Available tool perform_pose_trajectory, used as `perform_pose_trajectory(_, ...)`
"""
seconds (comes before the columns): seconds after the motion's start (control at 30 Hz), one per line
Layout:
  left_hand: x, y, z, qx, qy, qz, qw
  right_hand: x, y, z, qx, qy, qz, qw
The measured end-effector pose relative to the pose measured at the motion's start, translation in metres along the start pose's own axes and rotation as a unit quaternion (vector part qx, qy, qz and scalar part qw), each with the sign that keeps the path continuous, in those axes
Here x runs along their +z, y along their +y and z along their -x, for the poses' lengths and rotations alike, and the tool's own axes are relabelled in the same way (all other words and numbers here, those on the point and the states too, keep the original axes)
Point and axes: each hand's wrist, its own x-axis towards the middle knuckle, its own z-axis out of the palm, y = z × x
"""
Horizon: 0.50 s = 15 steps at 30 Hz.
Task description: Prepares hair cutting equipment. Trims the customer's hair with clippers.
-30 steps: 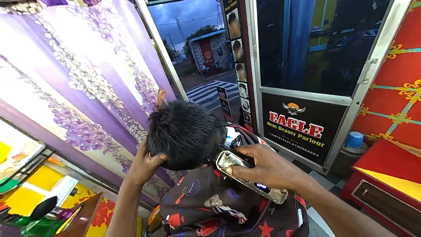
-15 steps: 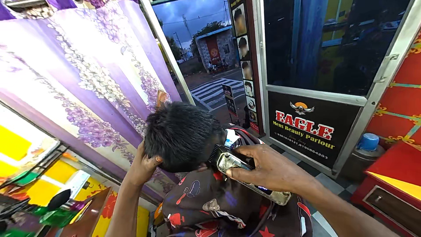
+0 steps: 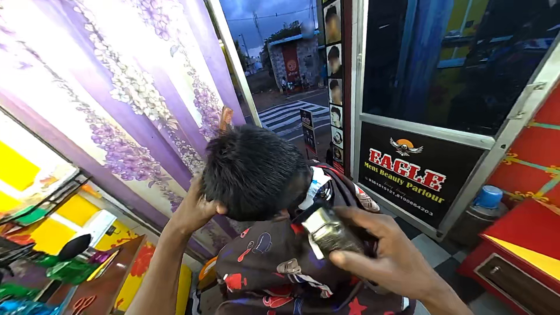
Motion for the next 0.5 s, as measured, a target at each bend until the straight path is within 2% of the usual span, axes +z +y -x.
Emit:
perform_pose_trajectory(0.07,-0.008,-0.003,0.000,0.004,-0.050,0.014,0.999,0.022,-0.002,0.022,0.043,0.052,-0.249,0.966)
perform_pose_trajectory(0.1,-0.014,-0.006,-0.002,0.014,-0.076,0.010,0.997,0.035,-0.006,0.029,0.059,0.069,-0.286,0.954)
perform_pose_trajectory(0.17,-0.024,-0.012,-0.010,0.057,-0.122,-0.007,0.991,0.058,-0.021,0.037,0.099,0.068,-0.209,0.971)
perform_pose_trajectory(0.23,-0.029,-0.017,-0.019,0.102,-0.127,-0.038,0.986,0.080,-0.034,0.040,0.133,0.027,-0.115,0.984)
perform_pose_trajectory(0.37,-0.026,-0.018,-0.035,0.153,-0.122,-0.032,0.980,0.127,-0.042,0.032,0.222,-0.032,-0.138,0.965)
perform_pose_trajectory(0.5,-0.020,-0.019,-0.048,0.172,-0.125,-0.034,0.977,0.145,-0.042,0.007,0.327,-0.041,-0.168,0.929)
